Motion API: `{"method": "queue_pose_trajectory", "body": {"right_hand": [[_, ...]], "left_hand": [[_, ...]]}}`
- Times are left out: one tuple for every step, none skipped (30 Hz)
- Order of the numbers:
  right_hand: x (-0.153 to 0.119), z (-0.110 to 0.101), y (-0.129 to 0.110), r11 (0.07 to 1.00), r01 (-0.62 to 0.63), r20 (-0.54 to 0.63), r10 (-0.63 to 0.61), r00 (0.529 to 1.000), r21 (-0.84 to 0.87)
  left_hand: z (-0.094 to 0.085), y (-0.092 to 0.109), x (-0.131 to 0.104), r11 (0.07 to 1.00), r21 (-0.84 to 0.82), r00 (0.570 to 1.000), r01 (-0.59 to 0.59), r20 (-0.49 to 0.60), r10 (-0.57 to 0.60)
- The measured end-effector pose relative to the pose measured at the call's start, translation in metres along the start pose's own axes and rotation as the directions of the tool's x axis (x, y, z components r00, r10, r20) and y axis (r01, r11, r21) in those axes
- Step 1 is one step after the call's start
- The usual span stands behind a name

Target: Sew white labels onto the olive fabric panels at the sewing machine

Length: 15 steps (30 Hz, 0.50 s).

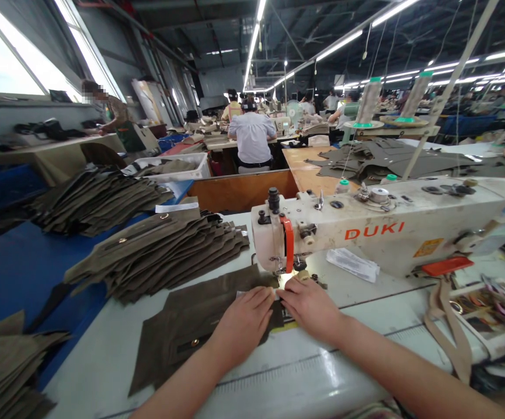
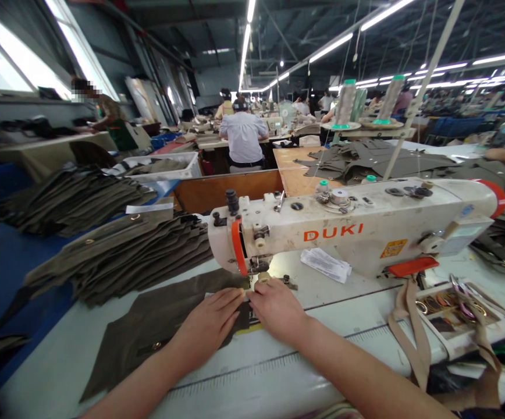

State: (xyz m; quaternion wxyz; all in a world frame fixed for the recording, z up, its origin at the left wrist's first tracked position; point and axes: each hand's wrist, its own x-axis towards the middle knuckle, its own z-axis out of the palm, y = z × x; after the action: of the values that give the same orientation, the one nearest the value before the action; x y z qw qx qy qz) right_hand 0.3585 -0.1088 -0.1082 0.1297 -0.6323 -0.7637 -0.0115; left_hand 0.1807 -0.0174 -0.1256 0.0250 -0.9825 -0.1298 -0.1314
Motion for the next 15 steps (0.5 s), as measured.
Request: {"method": "queue_pose_trajectory", "body": {"right_hand": [[0.001, 0.001, 0.001, 1.0, -0.006, -0.008, 0.006, 1.0, -0.005], [0.001, 0.002, 0.002, 1.0, -0.012, -0.018, 0.012, 1.0, -0.009], [0.001, 0.002, 0.002, 1.0, -0.017, -0.028, 0.017, 0.999, -0.013], [0.002, 0.003, 0.003, 1.0, -0.023, -0.037, 0.022, 0.999, -0.016], [0.002, 0.003, 0.003, 0.999, -0.026, -0.043, 0.026, 0.999, -0.018], [0.002, 0.004, 0.003, 0.999, -0.028, -0.044, 0.028, 0.999, -0.019], [0.002, 0.004, 0.003, 0.999, -0.03, -0.045, 0.029, 0.999, -0.019], [0.002, 0.004, 0.003, 0.999, -0.032, -0.044, 0.031, 0.999, -0.019], [0.002, 0.004, 0.003, 0.999, -0.033, -0.042, 0.033, 0.999, -0.019], [0.002, 0.004, 0.003, 0.999, -0.035, -0.041, 0.034, 0.999, -0.02], [0.002, 0.004, 0.003, 0.999, -0.037, -0.04, 0.036, 0.999, -0.022], [0.002, 0.004, 0.003, 0.999, -0.039, -0.039, 0.038, 0.999, -0.024], [0.002, 0.004, 0.003, 0.999, -0.041, -0.037, 0.04, 0.999, -0.025], [0.002, 0.004, 0.002, 0.999, -0.042, -0.037, 0.041, 0.998, -0.024], [0.002, 0.003, 0.002, 0.999, -0.044, -0.037, 0.043, 0.998, -0.024]], "left_hand": [[0.001, -0.001, 0.002, 1.0, 0.006, 1.0, -0.009, -0.006, 0.009], [0.001, -0.002, 0.004, 1.0, 0.008, 1.0, -0.015, -0.011, 0.015], [0.001, -0.003, 0.006, 1.0, 0.006, 1.0, -0.013, -0.016, 0.013], [0.002, -0.003, 0.008, 1.0, -0.001, 1.0, -0.009, -0.022, 0.009], [0.002, -0.004, 0.009, 1.0, -0.013, 1.0, -0.001, -0.027, 0.001], [0.002, -0.005, 0.01, 1.0, -0.027, 1.0, 0.005, -0.031, -0.006], [0.002, -0.005, 0.011, 0.999, -0.039, 0.999, 0.008, -0.033, -0.009], [0.002, -0.006, 0.012, 0.999, -0.046, 0.999, 0.006, -0.038, -0.007], [0.002, -0.006, 0.013, 0.999, -0.048, 0.999, -0.001, -0.04, -0.001], [0.003, -0.006, 0.013, 0.999, -0.046, 0.999, -0.009, -0.042, 0.007], [0.003, -0.007, 0.014, 0.999, -0.041, 0.999, -0.015, -0.044, 0.013], [0.004, -0.007, 0.014, 0.999, -0.036, 0.999, -0.019, -0.046, 0.018], [0.004, -0.007, 0.014, 0.999, -0.032, 0.999, -0.019, -0.047, 0.017], [0.005, -0.008, 0.015, 0.999, -0.03, 0.999, -0.015, -0.048, 0.014], [0.005, -0.008, 0.015, 1.0, -0.029, 0.999, -0.011, -0.049, 0.009]]}}
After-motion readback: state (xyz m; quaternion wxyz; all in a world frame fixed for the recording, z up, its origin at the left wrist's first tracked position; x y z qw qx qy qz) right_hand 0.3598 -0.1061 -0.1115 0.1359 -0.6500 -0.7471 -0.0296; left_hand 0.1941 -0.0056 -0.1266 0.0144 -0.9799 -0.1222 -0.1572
